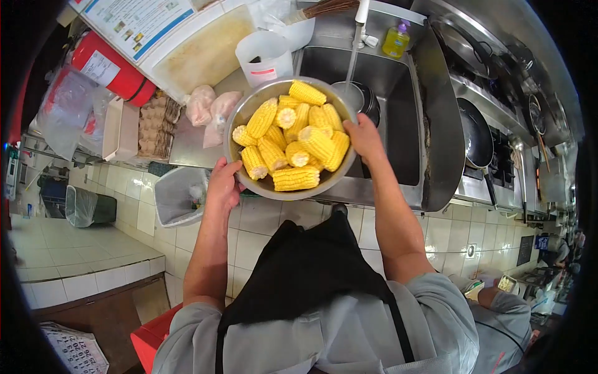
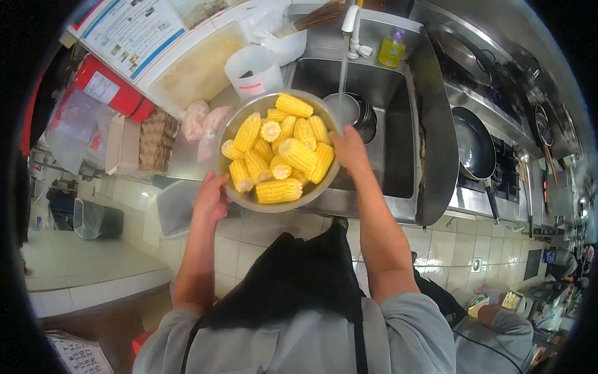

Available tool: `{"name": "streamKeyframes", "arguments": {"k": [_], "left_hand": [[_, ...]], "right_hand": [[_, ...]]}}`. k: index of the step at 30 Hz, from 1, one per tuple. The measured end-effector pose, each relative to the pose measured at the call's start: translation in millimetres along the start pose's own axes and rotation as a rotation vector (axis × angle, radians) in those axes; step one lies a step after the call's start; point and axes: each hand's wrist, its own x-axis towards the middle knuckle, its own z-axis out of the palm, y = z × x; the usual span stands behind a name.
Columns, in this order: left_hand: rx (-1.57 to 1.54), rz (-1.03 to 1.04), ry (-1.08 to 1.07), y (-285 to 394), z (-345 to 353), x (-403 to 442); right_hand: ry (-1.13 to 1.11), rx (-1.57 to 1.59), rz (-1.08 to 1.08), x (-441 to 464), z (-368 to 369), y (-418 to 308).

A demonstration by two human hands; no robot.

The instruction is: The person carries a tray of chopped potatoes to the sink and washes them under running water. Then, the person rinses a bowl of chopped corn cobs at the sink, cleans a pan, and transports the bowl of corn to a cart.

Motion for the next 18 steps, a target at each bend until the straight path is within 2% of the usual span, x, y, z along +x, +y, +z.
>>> {"name": "streamKeyframes", "arguments": {"k": [3,6,7,10,13,16,17,18], "left_hand": [[0.063,0.122,0.067,1,-30,17],[0.113,0.236,0.099,0,-51,36],[0.116,0.262,0.135,-7,-56,43],[0.233,0.344,0.245,-11,-67,56],[0.25,0.429,0.328,-19,-70,64],[0.351,0.479,0.428,-12,-72,72],[0.415,0.487,0.467,-6,-69,71],[0.47,0.491,0.483,-2,-65,70]], "right_hand": [[-0.051,-0.127,0.026,-14,29,-9],[-0.069,-0.112,0.018,-19,39,-20],[-0.12,-0.089,-0.045,-11,39,-16],[-0.401,-0.217,0.224,-26,13,-86],[-0.512,-0.355,0.248,-13,9,-91],[-0.732,-0.919,0.041,22,-2,-124],[-0.512,-0.955,-0.373,27,-5,-132],[-0.433,-0.816,-0.426,44,-4,-149]]}}
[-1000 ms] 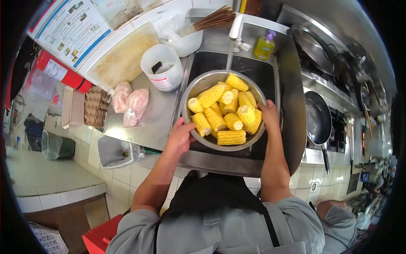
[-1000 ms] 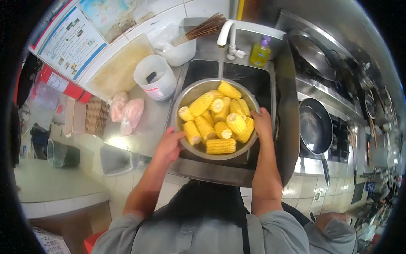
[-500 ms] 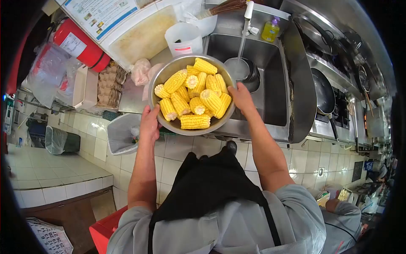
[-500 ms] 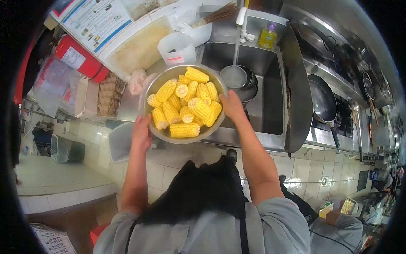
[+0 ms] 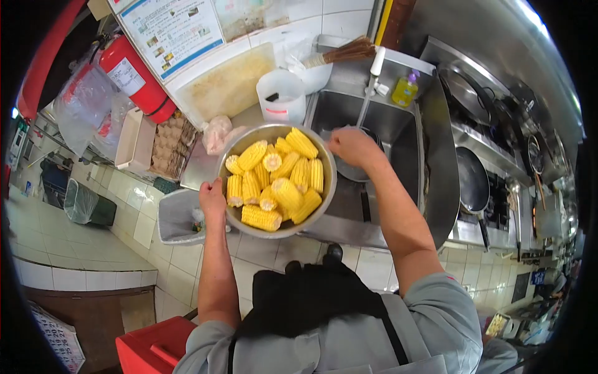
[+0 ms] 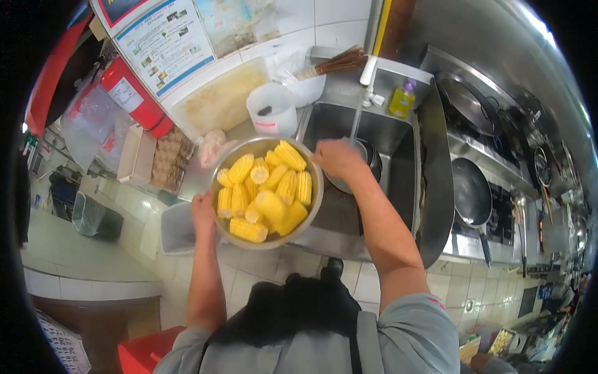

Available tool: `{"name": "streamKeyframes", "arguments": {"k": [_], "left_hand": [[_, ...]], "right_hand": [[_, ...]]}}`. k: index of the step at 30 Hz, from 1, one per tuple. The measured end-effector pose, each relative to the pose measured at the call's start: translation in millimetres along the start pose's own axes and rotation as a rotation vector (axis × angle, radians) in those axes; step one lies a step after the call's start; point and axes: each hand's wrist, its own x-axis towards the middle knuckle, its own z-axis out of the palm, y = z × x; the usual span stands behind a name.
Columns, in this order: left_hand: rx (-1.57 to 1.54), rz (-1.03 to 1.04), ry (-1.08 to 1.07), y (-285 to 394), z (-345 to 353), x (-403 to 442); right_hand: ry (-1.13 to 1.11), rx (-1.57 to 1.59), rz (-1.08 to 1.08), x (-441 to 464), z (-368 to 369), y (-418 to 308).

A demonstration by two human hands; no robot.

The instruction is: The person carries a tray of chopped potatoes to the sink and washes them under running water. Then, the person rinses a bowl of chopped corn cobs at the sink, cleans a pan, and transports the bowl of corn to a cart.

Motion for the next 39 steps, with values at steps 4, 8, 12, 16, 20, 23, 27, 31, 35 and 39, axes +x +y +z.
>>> {"name": "streamKeyframes", "arguments": {"k": [4,8,12,16,20,23,27,31,35,39], "left_hand": [[0.136,-0.051,0.003,11,-6,-6],[0.016,-0.178,0.011,-4,-19,-31],[-0.066,-0.246,0.07,2,-19,-81],[-0.15,-0.264,0.114,11,-27,-99],[0.074,0.051,0.269,6,-46,-79],[-0.169,0.105,0.266,107,-13,-73],[-0.789,0.038,-0.385,209,80,-57],[-1.082,-0.387,-1.005,222,224,-38],[-0.965,-0.623,-1.026,178,344,-22],[-0.944,-0.788,-1.155,141,429,-10]], "right_hand": [[0.16,-0.144,-0.283,119,-51,-45],[-0.141,-0.387,-0.367,246,-1,-63],[-0.313,-0.348,-0.167,310,81,-32],[-0.232,-0.117,-0.132,312,83,-38],[-0.41,-0.488,-0.379,302,9,-70],[-0.147,-0.061,-0.342,288,-26,-32],[0.076,0.781,-0.184,182,-58,31],[-0.085,1.013,0.288,123,-2,142],[0.558,1.225,0.575,83,41,193],[0.963,0.953,0.483,80,55,209]]}}
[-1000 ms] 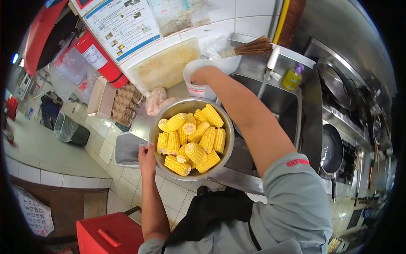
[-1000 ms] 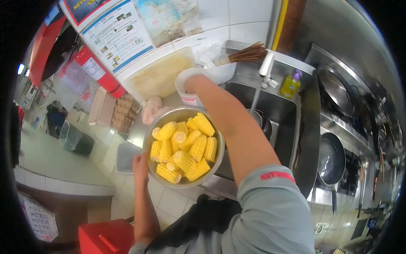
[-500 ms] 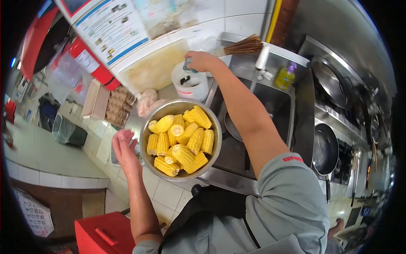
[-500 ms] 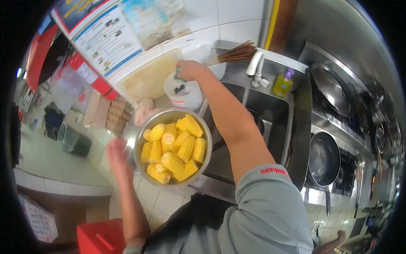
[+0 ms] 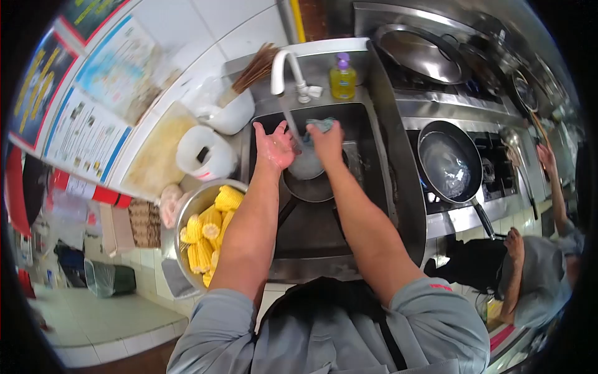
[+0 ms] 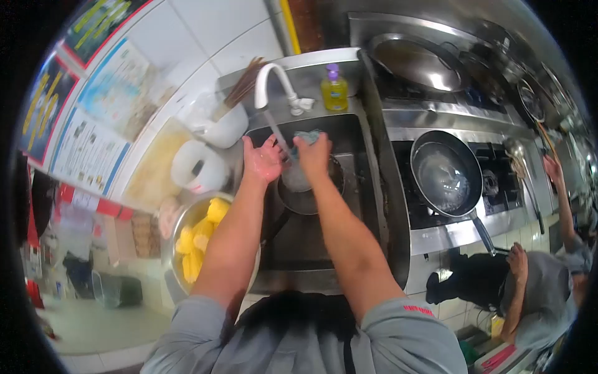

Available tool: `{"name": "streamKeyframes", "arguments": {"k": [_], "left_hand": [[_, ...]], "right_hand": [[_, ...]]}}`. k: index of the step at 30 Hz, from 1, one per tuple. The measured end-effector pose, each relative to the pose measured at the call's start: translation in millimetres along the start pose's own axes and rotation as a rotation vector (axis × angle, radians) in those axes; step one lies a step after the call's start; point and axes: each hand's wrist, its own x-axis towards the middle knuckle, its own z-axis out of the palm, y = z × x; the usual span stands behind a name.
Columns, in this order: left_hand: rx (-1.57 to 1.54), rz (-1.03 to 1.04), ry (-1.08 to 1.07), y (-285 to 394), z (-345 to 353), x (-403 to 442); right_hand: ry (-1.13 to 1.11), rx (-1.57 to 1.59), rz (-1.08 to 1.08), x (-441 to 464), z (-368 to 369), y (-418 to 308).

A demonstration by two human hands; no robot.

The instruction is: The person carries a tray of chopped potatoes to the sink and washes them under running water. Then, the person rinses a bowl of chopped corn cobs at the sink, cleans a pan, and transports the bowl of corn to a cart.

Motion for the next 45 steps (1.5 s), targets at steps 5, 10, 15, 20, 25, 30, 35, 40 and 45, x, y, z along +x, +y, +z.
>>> {"name": "streamKeyframes", "arguments": {"k": [5,10,15,20,25,30,35,40,45], "left_hand": [[0.184,0.097,0.4,-17,-13,76],[0.116,-0.039,0.248,-46,-86,107],[-0.03,-0.141,0.22,-72,-31,58],[0.147,-0.181,0.329,-49,-59,54],[-0.062,-0.076,0.201,-99,-27,41],[0.027,-0.123,0.152,-95,-100,60],[-0.149,-0.138,0.074,-116,4,14],[-0.225,-0.193,-0.642,-127,-74,37],[-0.127,-0.1,0.098,-130,7,-17]], "right_hand": [[-0.197,-0.133,-0.131,-44,12,-29],[-0.262,-0.418,0.169,-22,44,35],[-0.631,-0.474,0.275,1,28,27],[-0.487,-0.544,-0.104,-60,5,-6],[-0.562,-0.519,0.059,-8,0,24],[-0.52,-0.604,0.007,-77,-23,9],[-0.638,-0.656,0.204,-28,-39,-26],[-0.468,-0.742,-0.058,-87,-40,-11],[-0.45,-0.82,-0.096,-88,-46,-12]]}}
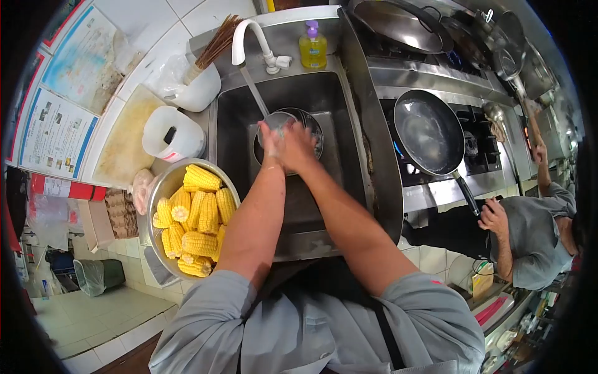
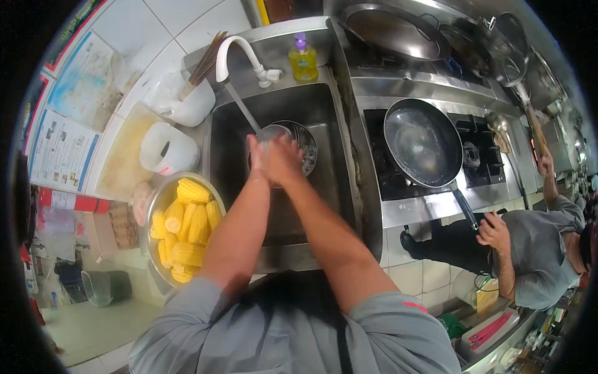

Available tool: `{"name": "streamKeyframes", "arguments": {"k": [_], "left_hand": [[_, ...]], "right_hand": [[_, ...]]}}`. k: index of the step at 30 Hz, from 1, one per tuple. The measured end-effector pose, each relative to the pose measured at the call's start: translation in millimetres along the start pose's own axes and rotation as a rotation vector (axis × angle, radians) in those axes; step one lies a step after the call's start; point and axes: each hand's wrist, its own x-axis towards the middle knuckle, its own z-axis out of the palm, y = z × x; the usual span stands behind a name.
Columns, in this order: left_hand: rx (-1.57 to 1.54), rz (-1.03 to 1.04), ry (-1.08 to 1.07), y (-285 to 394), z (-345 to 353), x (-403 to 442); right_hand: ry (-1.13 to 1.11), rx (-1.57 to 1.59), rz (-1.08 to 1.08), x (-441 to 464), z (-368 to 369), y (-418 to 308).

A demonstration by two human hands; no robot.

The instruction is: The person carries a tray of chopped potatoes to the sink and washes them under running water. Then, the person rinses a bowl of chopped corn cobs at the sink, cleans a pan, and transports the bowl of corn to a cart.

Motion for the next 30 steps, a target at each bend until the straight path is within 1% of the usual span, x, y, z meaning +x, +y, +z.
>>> {"name": "streamKeyframes", "arguments": {"k": [1,2,3,4,5,6,7,8,9,10,12,14,15,18,19,22,23,25,26,27,28,29,30], "left_hand": [[-0.04,-0.017,-0.082,-3,13,0],[-0.081,-0.035,-0.154,-5,16,-2],[-0.061,-0.098,-0.211,-4,10,-3],[-0.028,-0.098,-0.237,0,-1,-1],[0.003,-0.094,-0.268,5,-11,2],[0.034,-0.089,-0.304,9,-19,6],[0.035,-0.045,-0.182,11,-16,4],[0.05,-0.051,-0.155,12,-13,2],[0.07,-0.057,-0.132,13,-8,2],[0.09,-0.065,-0.108,14,-4,4],[0.162,-0.079,0.007,12,-2,7],[0.229,-0.078,0.11,11,16,7],[0.358,-0.02,0.051,6,23,-7],[0.247,-0.101,-0.312,13,27,-10],[0.215,-0.066,-0.327,18,14,-2],[0.059,0.003,-0.189,27,8,5],[0.071,0.005,-0.193,32,-2,14],[0.167,0.131,-0.097,35,-22,47],[0.213,0.193,-0.051,36,-35,62],[0.237,0.126,-0.089,38,-54,73],[0.166,0.078,-0.102,36,-36,63],[0.093,0.024,-0.103,27,-6,35],[0.02,-0.036,-0.096,20,6,17]], "right_hand": [[-0.039,-0.024,0.047,26,-7,9],[-0.013,0.076,0.155,50,-10,22],[0.012,0.179,0.267,73,-7,40],[0.037,0.332,0.324,96,1,61],[0.063,0.481,0.375,103,-7,67],[0.103,0.457,0.312,100,-10,74],[0.145,0.431,0.246,81,-32,63],[0.186,0.408,0.182,60,-44,53],[0.173,0.317,0.115,41,-40,43],[0.091,0.188,0.017,20,-38,29],[0.351,0.17,-0.167,11,40,29],[0.246,0.459,0.074,41,39,46],[0.183,0.611,0.201,54,39,52],[-0.054,1.124,0.552,74,-24,59],[-0.015,1.143,0.496,85,-12,73],[0.259,1.285,0.416,75,7,53],[0.312,1.065,0.254,65,20,45],[0.401,0.608,-0.054,44,44,33],[0.329,0.511,-0.052,38,43,28],[0.257,0.411,-0.049,32,38,22],[0.188,0.307,-0.053,34,32,20],[0.253,0.232,0.003,50,49,33],[0.159,0.398,0.084,64,41,42]]}}
